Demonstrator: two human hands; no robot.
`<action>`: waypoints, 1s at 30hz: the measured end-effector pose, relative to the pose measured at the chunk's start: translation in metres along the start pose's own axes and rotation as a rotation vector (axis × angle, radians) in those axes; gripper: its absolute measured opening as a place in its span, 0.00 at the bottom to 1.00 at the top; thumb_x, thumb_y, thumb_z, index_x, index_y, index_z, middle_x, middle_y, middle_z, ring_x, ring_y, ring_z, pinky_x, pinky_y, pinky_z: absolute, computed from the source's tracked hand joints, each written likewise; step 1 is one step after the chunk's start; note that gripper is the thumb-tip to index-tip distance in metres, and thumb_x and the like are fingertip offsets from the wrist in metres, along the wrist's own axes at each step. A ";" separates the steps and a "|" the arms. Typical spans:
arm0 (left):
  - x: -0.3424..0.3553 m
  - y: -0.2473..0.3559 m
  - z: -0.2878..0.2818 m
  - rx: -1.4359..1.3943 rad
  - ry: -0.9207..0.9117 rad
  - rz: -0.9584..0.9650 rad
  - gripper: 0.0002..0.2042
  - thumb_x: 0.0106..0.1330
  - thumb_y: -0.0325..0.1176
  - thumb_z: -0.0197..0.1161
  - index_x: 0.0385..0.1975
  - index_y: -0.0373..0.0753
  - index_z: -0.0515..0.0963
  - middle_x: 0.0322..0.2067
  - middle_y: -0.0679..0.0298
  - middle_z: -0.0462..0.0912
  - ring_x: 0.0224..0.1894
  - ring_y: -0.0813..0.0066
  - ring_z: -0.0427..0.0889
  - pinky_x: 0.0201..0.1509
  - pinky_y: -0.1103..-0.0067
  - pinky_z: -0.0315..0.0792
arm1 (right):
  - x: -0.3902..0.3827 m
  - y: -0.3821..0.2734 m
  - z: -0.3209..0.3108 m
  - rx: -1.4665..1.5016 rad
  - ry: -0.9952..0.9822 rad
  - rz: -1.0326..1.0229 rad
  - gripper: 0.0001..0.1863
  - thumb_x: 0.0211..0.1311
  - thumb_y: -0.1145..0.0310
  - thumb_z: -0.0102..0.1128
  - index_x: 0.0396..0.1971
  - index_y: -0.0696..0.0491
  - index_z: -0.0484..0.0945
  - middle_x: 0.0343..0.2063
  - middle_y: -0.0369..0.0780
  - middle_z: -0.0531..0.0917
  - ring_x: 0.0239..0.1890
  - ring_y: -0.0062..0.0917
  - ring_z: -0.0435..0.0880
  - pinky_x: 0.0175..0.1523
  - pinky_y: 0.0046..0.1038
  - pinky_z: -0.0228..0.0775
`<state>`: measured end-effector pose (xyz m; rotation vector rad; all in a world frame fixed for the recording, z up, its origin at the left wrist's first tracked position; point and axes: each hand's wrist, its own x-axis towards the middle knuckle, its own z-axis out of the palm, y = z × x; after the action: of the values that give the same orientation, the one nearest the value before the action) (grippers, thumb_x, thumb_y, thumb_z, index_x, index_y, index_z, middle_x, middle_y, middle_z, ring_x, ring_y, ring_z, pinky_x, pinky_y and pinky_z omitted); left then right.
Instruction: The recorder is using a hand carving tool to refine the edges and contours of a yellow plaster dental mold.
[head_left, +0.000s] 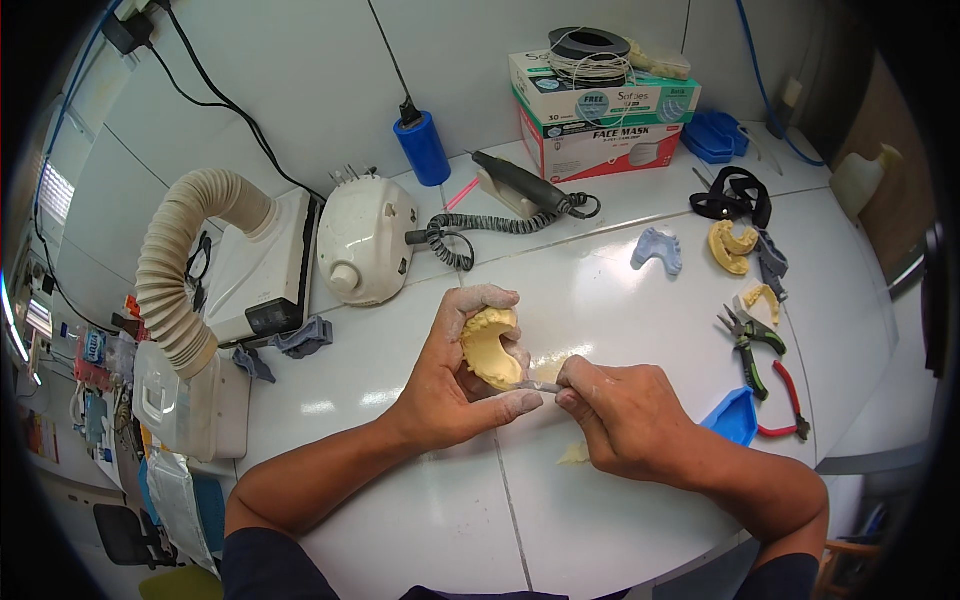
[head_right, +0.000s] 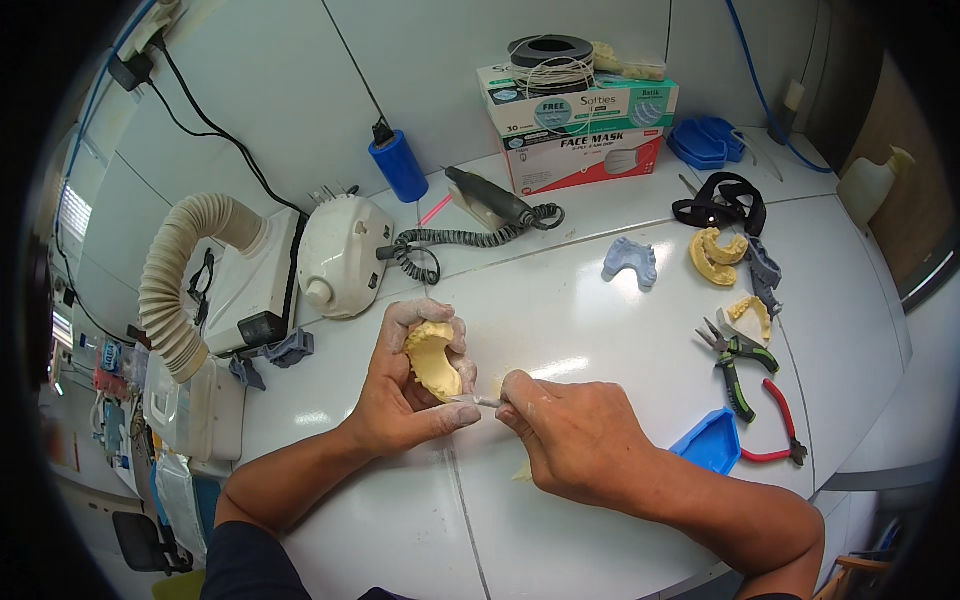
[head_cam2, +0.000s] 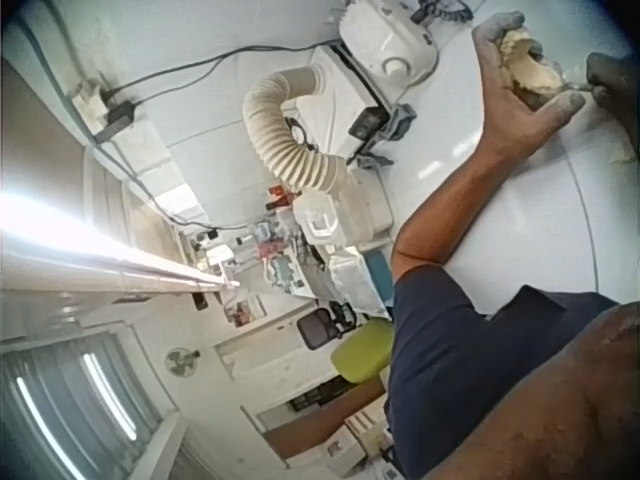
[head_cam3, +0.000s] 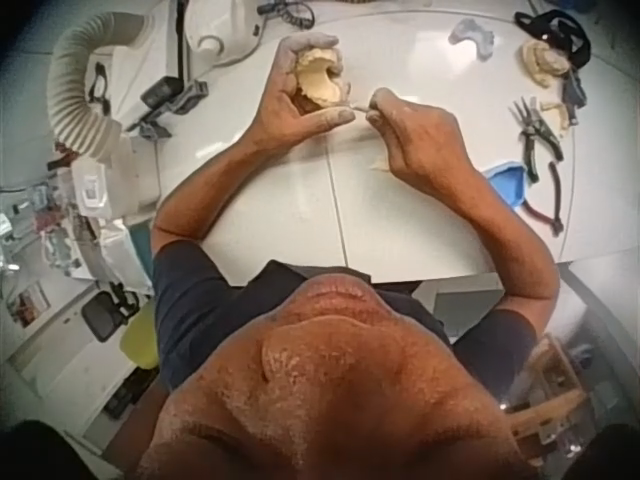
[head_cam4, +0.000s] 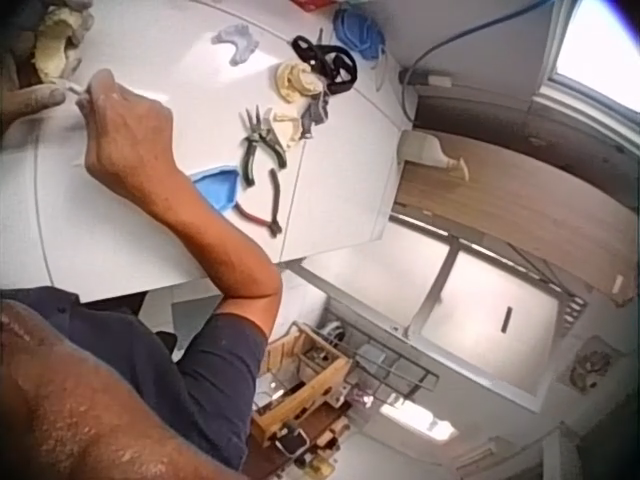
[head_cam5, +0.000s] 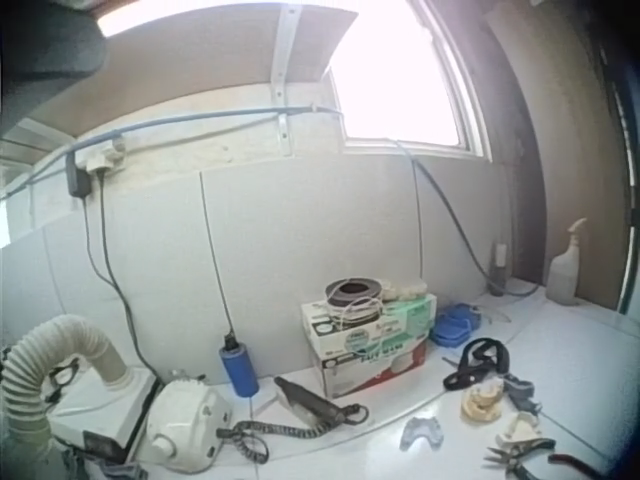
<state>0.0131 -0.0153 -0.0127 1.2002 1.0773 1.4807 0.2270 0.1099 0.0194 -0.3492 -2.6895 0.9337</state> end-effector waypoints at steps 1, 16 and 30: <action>0.000 0.001 0.000 0.001 -0.002 0.000 0.44 0.62 0.22 0.79 0.73 0.44 0.57 0.53 0.63 0.66 0.53 0.77 0.74 0.59 0.79 0.76 | 0.000 0.000 0.001 -0.001 0.002 0.000 0.10 0.78 0.66 0.59 0.38 0.54 0.71 0.25 0.45 0.83 0.26 0.48 0.83 0.30 0.45 0.71; 0.000 -0.002 0.000 0.119 -0.009 0.067 0.40 0.62 0.22 0.78 0.70 0.44 0.60 0.51 0.63 0.68 0.49 0.79 0.75 0.53 0.80 0.74 | 0.000 0.002 0.007 0.026 0.014 -0.001 0.10 0.79 0.65 0.59 0.39 0.54 0.70 0.26 0.44 0.83 0.26 0.48 0.82 0.29 0.45 0.71; 0.001 -0.011 -0.003 0.168 0.060 0.030 0.33 0.66 0.20 0.75 0.67 0.45 0.65 0.51 0.67 0.69 0.48 0.82 0.77 0.51 0.82 0.74 | 0.004 0.004 0.013 -0.029 0.024 -0.004 0.10 0.80 0.62 0.55 0.42 0.53 0.72 0.25 0.50 0.85 0.30 0.57 0.85 0.35 0.57 0.74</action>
<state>0.0116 -0.0124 -0.0239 1.3001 1.2487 1.4806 0.2196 0.1075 0.0078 -0.3591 -2.6835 0.8851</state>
